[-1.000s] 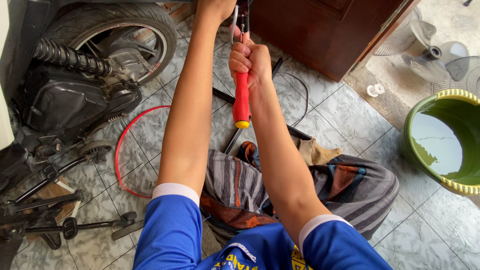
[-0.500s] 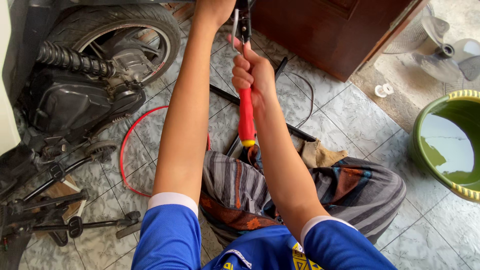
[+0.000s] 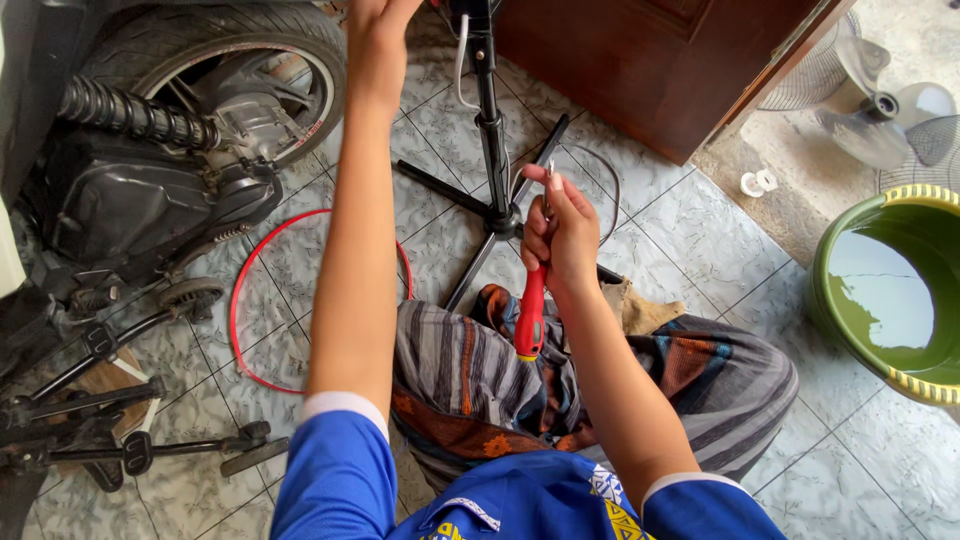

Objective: The person sits on the floor and uses a screwdriver to tighten screws on a black metal stand. They then pick up a small white plastic part and wipe it with a cloth.

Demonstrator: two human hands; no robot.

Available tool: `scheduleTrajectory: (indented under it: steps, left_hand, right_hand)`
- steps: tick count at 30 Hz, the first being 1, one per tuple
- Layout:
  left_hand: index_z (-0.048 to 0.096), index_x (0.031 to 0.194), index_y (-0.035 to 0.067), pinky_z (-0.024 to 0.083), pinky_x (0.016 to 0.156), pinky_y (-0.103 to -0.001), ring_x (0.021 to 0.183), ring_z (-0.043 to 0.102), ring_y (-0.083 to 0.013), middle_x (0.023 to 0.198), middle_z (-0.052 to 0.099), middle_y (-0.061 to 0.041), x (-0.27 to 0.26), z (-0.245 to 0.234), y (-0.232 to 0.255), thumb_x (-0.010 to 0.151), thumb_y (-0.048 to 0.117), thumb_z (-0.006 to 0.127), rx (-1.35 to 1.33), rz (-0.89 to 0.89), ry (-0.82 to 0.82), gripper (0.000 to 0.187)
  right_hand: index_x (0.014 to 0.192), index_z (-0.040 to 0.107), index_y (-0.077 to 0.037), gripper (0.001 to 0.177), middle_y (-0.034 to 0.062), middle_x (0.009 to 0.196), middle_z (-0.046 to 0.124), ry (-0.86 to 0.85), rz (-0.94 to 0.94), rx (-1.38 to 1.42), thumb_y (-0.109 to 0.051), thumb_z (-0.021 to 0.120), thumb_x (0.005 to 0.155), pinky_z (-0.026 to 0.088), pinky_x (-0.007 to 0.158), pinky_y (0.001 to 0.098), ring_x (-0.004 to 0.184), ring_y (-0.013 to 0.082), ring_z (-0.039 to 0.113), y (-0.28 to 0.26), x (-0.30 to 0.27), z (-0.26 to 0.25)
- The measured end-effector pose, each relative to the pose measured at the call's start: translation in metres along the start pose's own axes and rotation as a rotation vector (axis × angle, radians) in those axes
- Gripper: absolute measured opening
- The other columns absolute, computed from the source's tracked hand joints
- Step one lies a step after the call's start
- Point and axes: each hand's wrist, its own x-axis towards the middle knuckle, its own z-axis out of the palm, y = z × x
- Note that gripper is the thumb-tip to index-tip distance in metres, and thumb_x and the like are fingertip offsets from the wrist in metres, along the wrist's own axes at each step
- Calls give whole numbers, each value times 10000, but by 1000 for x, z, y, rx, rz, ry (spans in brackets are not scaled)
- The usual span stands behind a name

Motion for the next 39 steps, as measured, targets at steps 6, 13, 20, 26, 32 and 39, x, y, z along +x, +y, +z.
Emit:
scheduleTrajectory:
  steps: [6,13,20,26,32,39]
  left_hand:
    - [545,1219,66,466,906,-311,984,550,-145,1120,597,-47,-183,17,35,1062,281,664,-236,-324,51,291]
    - [546,1317,55,530,905,-299,943,675,-152,1066,669,-55,-321,39,32,1075,365,499,-445,-719,-475,396]
    - [534,1209,37,356,505,-251,613,497,-100,884,594,-48,-362,49,8,1133,326,475,-368,-814,-176,305]
    - [392,1377,10,515,821,-416,1012,662,-379,1184,614,-187,-355,72,15,1060,148,530,291,-481,-211,371]
    - [418,1336,-47,503,824,-393,995,590,-322,1256,516,-175,-337,67,33,858,74,612,123,-427,-385,530]
    - [573,1063,58,447,776,-260,851,518,-106,971,583,-35,-225,-13,17,1080,238,539,-27,-191,5,184]
  right_hand:
    - [1221,622,-48,327,-5,634,452,3,-69,-81,-316,487,1091,319,335,270,373,84,343,14,3,-13]
    - [1223,613,-43,317,3,639,449,-41,-153,-64,-314,498,1105,309,335,271,383,90,338,35,5,-18]
    - [1389,557,-35,385,34,979,635,-206,-182,-299,-283,544,1094,601,817,349,845,156,674,55,-2,-47]
    - [1428,531,-57,408,43,1049,731,-287,-163,-771,-186,615,1050,532,882,278,956,127,678,69,-42,-63]
    - [1368,626,-89,368,64,852,755,-92,-165,-963,-170,673,1013,551,712,277,773,101,666,61,-52,-68]
    - [1453,512,-123,453,58,798,752,-150,-130,-931,-201,614,1019,548,669,279,696,110,695,30,-36,-46]
